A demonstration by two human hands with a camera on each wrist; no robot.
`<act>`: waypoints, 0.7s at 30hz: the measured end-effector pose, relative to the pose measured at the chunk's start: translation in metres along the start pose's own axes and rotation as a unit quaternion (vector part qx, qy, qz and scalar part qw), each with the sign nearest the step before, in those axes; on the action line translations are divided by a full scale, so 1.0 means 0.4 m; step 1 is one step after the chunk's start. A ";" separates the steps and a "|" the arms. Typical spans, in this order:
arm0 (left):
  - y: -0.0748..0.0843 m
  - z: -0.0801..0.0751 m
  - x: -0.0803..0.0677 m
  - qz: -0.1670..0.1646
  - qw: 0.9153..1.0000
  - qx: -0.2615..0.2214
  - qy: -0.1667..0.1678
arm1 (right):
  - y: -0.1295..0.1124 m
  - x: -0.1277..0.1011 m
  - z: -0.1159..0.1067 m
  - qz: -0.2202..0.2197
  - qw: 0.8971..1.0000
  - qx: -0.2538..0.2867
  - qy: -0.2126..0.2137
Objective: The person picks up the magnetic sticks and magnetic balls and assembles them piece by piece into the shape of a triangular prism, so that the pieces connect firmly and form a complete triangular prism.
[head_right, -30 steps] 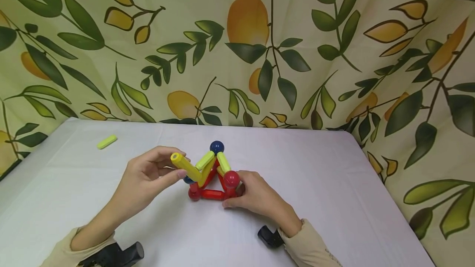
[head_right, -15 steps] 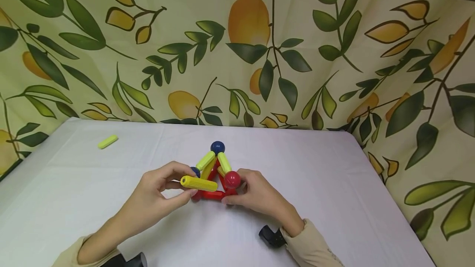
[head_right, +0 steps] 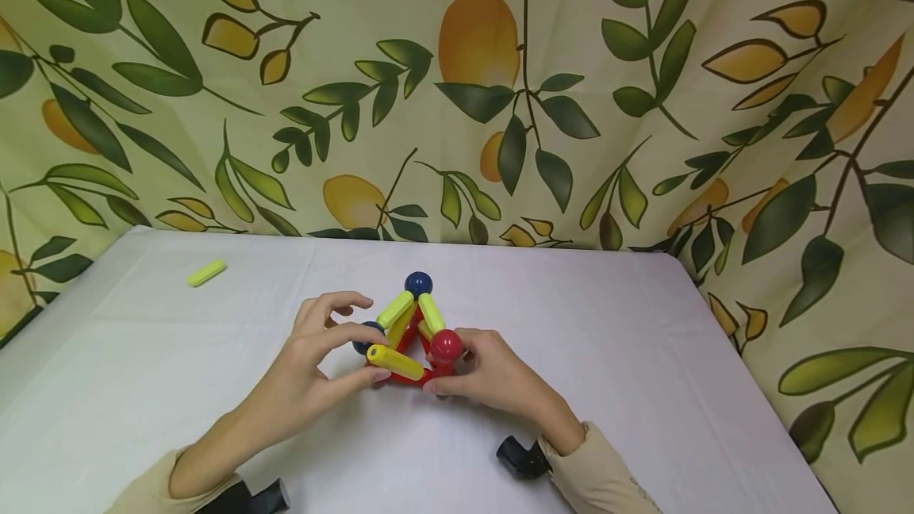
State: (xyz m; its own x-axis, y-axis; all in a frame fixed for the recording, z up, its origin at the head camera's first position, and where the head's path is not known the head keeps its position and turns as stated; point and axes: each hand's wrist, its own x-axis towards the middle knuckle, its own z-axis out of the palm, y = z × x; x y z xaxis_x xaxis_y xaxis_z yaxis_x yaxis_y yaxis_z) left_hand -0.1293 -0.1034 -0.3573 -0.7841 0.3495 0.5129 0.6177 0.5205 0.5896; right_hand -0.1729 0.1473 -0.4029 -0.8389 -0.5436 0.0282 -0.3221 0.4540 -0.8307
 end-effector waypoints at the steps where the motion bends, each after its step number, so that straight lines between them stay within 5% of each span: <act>1: -0.005 0.005 0.000 -0.006 1.000 -0.007 -0.002 | 0.000 0.000 0.000 0.004 1.000 0.007 -0.004; 8: -0.032 0.039 0.000 -0.025 0.999 -0.032 -0.029 | 0.004 -0.001 0.001 0.002 0.999 0.043 -0.029; 21: -0.037 0.038 0.005 -0.026 0.998 0.053 -0.039 | 0.007 0.002 0.004 -0.007 0.999 0.032 -0.021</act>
State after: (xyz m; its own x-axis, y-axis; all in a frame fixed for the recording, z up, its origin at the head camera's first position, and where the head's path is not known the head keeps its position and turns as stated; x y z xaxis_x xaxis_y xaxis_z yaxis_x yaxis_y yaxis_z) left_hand -0.1408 -0.0985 -0.3745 -0.8200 0.3766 0.4311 0.5691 0.6173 0.5432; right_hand -0.1738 0.1473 -0.4062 -0.8152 -0.5789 0.0170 -0.3035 0.4020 -0.8638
